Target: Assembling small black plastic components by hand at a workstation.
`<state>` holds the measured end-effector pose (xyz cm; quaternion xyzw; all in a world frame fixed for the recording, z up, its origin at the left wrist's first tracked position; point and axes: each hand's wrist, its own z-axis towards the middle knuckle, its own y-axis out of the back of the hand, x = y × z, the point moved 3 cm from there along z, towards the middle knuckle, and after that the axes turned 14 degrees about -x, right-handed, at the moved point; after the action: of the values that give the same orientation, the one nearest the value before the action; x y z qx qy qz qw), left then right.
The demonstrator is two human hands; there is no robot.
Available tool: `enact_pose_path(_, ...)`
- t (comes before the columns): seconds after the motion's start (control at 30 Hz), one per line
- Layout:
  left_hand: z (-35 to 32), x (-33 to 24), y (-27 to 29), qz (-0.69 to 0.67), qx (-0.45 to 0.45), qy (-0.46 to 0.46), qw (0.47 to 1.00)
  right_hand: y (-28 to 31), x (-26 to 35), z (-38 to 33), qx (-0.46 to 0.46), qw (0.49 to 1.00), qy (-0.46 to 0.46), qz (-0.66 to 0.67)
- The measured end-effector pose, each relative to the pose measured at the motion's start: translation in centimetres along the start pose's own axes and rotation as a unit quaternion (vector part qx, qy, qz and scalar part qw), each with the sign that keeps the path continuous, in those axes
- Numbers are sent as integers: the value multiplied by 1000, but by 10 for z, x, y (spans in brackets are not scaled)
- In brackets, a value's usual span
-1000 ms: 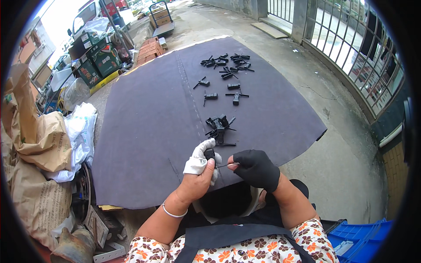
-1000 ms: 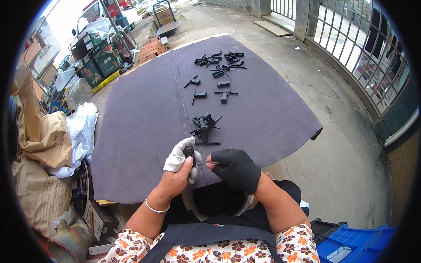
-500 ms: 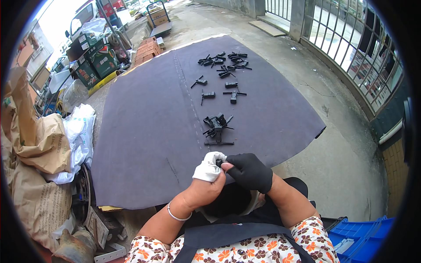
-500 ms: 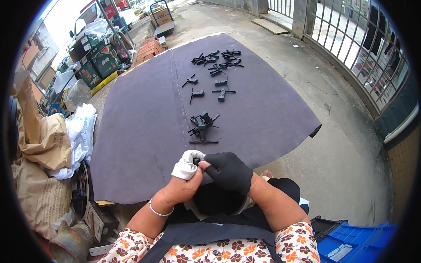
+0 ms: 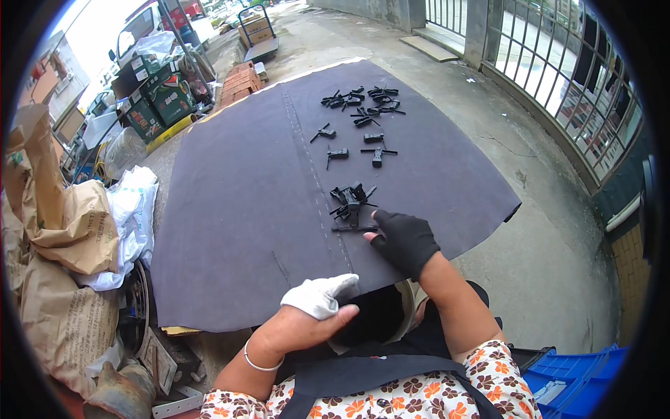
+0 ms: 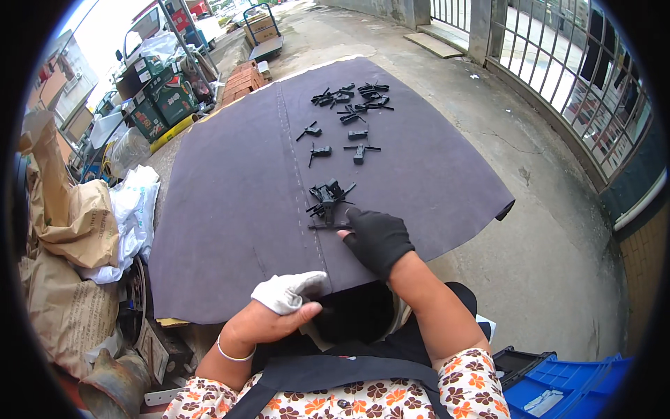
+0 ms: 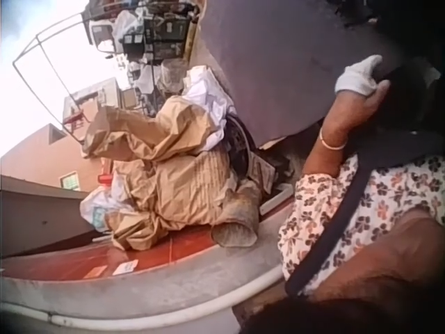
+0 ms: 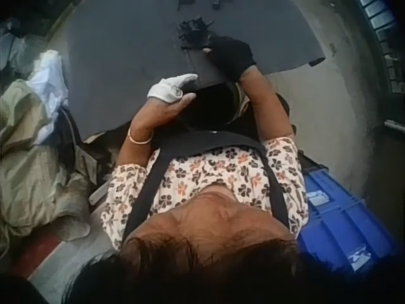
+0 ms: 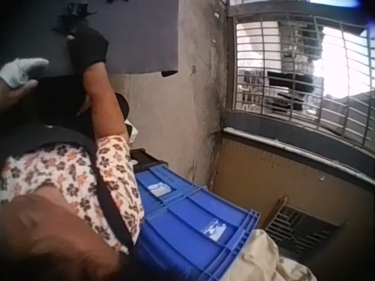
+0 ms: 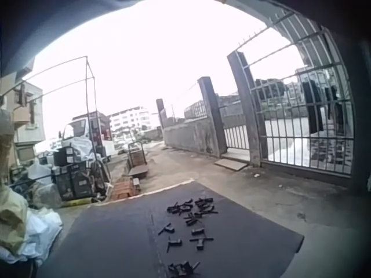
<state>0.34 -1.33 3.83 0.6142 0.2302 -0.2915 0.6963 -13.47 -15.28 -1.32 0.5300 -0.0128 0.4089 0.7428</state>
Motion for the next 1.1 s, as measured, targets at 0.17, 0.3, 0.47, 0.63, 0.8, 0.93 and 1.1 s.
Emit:
enact_pose_path(0.17, 15, 36, -2, -168, -119, 157, 966, -24, 0, -2, 3, 994, 107, -22)
enact_pose_path(0.3, 27, 63, -15, -413, -175, 246, 859, -6, 10, -18, -50, 982, 115, 140)
enact_pose_path(0.47, 37, 56, -30, -653, -88, 296, 691, 0, 26, -32, -25, 955, 150, 255)
enact_pose_path(0.63, 37, 37, -33, -362, -252, 108, 891, 27, 42, -30, -93, 939, 126, 308)
enact_pose_path(0.8, 27, 26, -32, -370, -151, 105, 911, 14, 31, -31, -82, 938, -11, 335)
enact_pose_path(0.93, 25, 24, -33, -333, -147, 80, 928, 11, 27, -30, 16, 905, -116, 409)
enact_pose_path(1.1, 26, 24, -29, -215, -257, -12, 942, 11, 29, -29, 34, 925, -27, 376)
